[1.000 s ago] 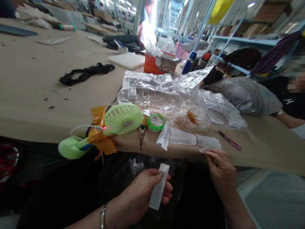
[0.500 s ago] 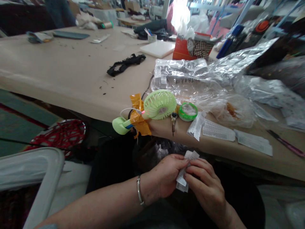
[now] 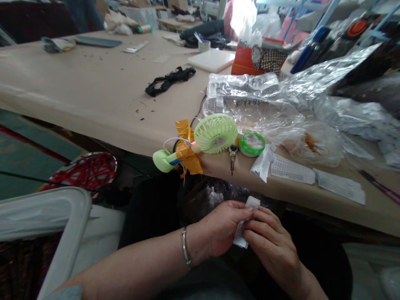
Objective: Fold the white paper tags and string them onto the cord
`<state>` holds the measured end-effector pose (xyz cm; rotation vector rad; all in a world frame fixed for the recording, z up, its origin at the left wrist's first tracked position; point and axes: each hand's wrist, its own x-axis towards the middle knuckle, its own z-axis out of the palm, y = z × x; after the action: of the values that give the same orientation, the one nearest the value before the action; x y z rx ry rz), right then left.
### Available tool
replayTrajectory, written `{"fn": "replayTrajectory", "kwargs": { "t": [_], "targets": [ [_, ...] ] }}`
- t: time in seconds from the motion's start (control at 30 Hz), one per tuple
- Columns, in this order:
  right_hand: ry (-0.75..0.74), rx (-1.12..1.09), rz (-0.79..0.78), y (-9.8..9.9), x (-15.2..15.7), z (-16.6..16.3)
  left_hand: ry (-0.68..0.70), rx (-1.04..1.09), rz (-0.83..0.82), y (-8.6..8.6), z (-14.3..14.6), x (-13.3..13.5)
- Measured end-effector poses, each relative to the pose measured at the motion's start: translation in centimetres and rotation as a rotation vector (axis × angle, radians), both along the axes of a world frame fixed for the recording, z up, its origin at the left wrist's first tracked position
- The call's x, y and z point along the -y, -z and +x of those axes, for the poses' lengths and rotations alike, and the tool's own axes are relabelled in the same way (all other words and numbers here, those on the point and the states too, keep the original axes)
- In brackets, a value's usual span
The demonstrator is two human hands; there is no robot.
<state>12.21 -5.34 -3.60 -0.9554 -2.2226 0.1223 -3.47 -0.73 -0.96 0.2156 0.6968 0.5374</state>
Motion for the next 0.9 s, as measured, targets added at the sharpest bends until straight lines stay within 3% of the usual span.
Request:
{"fn": "replayTrajectory", "kwargs": {
  "t": [0.17,0.3,0.37,0.43,0.53,0.6,0.9],
  "targets": [
    [-0.017,-0.018,-0.017,-0.3,0.5,0.1,-0.03,-0.023,-0.017,0.5,0.0,0.1],
    [0.073,-0.299,-0.095,-0.2,1.1,0.7,0.075,0.01,0.041,0.7,-0.4,0.0],
    [0.212,-0.488,-0.229,0.2,1.0,1.3,0.172,0.046,0.077,0.8,-0.7,0.0],
    [0.248,-0.638,-0.471,0.8,0.5,2.0,0.239,0.056,0.106,0.7,-1.0,0.1],
    [0.018,-0.736,-0.934,1.9,-0.6,2.5,0.293,0.044,0.149,0.6,-1.1,0.5],
    [-0.113,-0.752,-1.115,2.4,-1.2,2.4,0.317,0.04,0.174,0.5,-1.1,0.8],
    [-0.211,-0.918,-1.207,2.7,-1.5,0.8,0.345,-0.07,0.206,0.5,-0.9,1.6]
  ]
}}
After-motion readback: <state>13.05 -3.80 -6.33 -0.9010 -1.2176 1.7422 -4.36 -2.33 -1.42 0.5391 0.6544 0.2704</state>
